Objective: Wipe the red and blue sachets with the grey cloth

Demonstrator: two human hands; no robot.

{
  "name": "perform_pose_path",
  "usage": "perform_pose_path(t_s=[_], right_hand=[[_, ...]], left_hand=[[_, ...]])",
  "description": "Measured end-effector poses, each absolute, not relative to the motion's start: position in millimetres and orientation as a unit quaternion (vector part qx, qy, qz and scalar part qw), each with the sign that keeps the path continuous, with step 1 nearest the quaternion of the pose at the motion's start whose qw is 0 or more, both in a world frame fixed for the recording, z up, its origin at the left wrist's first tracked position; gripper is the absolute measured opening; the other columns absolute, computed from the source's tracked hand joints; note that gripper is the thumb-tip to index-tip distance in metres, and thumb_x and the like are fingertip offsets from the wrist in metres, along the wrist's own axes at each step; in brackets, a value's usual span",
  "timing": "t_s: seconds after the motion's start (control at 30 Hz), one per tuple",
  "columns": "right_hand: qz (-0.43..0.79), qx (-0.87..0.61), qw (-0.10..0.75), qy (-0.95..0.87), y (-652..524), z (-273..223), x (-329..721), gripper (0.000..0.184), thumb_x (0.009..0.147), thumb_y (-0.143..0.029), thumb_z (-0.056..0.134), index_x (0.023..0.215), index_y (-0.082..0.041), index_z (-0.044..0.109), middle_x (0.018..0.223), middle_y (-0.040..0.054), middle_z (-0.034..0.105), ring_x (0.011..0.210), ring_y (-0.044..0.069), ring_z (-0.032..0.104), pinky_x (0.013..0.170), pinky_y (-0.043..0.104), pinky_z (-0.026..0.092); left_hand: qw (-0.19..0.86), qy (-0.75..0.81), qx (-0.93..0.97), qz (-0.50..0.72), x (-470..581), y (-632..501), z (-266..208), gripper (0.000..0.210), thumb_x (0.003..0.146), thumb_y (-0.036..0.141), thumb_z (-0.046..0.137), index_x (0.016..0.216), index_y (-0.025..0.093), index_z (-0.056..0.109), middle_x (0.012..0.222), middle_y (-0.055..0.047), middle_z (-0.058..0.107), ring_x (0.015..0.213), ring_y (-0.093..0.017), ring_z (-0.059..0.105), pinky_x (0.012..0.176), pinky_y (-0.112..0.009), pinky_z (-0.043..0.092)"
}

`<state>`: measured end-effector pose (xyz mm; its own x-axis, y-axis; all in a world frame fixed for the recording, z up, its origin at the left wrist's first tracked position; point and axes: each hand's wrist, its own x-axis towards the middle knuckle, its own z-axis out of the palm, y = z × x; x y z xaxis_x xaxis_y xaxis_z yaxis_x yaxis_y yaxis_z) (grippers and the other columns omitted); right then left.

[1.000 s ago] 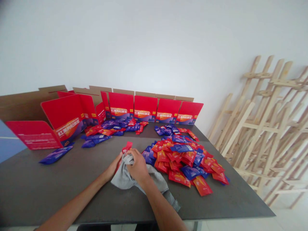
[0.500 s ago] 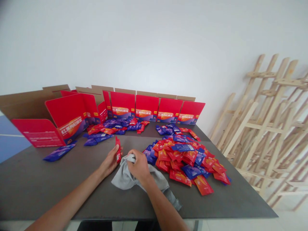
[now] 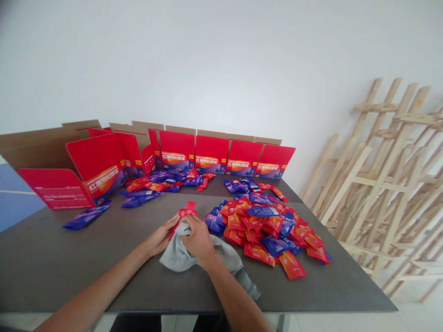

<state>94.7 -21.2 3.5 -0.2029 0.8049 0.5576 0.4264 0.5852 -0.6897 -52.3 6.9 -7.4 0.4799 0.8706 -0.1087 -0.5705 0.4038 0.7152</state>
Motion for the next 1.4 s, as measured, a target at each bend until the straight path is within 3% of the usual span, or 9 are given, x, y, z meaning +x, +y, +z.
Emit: perform_pose_path(t_s=[0.13,0.3,0.57,0.7,0.8,0.9,1.1,1.17,1.4], right_hand=[[0.168,-0.437,0.537,-0.701,-17,7,103,0.031,0.067,-0.004,0.049,0.091,-0.021,0.062,0.09,0.0029,0.066,0.087,0.018,0.063,0.081,0.028,0.049],[0.141,-0.463,0.555,-0.676,-16,8,105,0.026,0.075,-0.007,0.05,0.093,-0.021,0.061,0.091,0.0042,0.066,0.089,0.019,0.062,0.081,0.029,0.048],[0.205,-0.376,0.377,-0.821,-26,-2,90,0.041,0.07,-0.002,0.052,0.1,-0.026,0.066,0.099,-0.0004,0.068,0.094,0.017,0.064,0.084,0.026,0.048],[0.18,-0.435,0.461,-0.752,-23,4,96,0.044,0.068,0.0,0.049,0.102,-0.024,0.063,0.102,0.0016,0.067,0.097,0.018,0.063,0.088,0.028,0.048],[0.158,-0.473,0.541,-0.678,-18,10,105,0.036,0.071,-0.002,0.048,0.098,-0.022,0.062,0.098,0.0031,0.066,0.094,0.019,0.062,0.087,0.029,0.047],[0.155,-0.471,0.557,-0.666,-16,10,107,0.033,0.073,-0.004,0.048,0.096,-0.021,0.062,0.095,0.0037,0.066,0.092,0.019,0.062,0.086,0.029,0.047],[0.227,-0.386,0.376,-0.811,-25,1,92,0.037,0.071,-0.004,0.054,0.099,-0.024,0.065,0.099,0.0004,0.068,0.093,0.016,0.063,0.084,0.025,0.048],[0.228,-0.391,0.354,-0.818,-27,1,91,0.037,0.072,-0.004,0.054,0.1,-0.025,0.065,0.1,-0.0003,0.068,0.094,0.016,0.063,0.085,0.025,0.048],[0.154,-0.488,0.526,-0.679,-15,7,106,0.042,0.068,-0.001,0.046,0.102,-0.021,0.061,0.103,0.0041,0.066,0.099,0.019,0.061,0.09,0.03,0.047]], left_hand=[[0.816,0.223,0.344,0.408,-52,-1,-1,0.039,0.089,0.022,0.062,0.128,0.02,0.061,0.119,-0.01,0.07,0.108,-0.025,0.067,0.096,-0.036,0.05],[0.812,0.233,0.352,0.402,-51,-3,-2,0.038,0.09,0.023,0.062,0.127,0.021,0.062,0.116,-0.009,0.072,0.104,-0.024,0.068,0.095,-0.035,0.049],[0.78,0.26,0.3,0.483,-54,8,-7,0.037,0.09,0.029,0.061,0.126,0.018,0.062,0.104,-0.01,0.074,0.087,-0.022,0.071,0.086,-0.035,0.052],[0.788,0.258,0.308,0.466,-52,5,-5,0.034,0.088,0.022,0.063,0.122,0.018,0.065,0.108,-0.008,0.074,0.093,-0.021,0.07,0.089,-0.032,0.05],[0.801,0.231,0.341,0.435,-52,1,-3,0.036,0.09,0.023,0.061,0.126,0.019,0.064,0.116,-0.009,0.072,0.104,-0.024,0.068,0.095,-0.034,0.047],[0.804,0.216,0.353,0.427,-52,0,-3,0.037,0.09,0.024,0.061,0.127,0.019,0.063,0.118,-0.009,0.071,0.105,-0.024,0.067,0.096,-0.034,0.046],[0.787,0.247,0.326,0.461,-55,6,-9,0.032,0.087,0.026,0.066,0.119,0.017,0.065,0.104,-0.009,0.074,0.087,-0.02,0.071,0.082,-0.031,0.052],[0.784,0.252,0.324,0.466,-54,7,-10,0.029,0.087,0.025,0.066,0.114,0.016,0.066,0.099,-0.008,0.075,0.082,-0.019,0.071,0.08,-0.03,0.053],[0.793,0.242,0.346,0.438,-53,2,-5,0.038,0.088,0.024,0.064,0.126,0.018,0.063,0.108,-0.009,0.073,0.094,-0.021,0.07,0.089,-0.032,0.051]])
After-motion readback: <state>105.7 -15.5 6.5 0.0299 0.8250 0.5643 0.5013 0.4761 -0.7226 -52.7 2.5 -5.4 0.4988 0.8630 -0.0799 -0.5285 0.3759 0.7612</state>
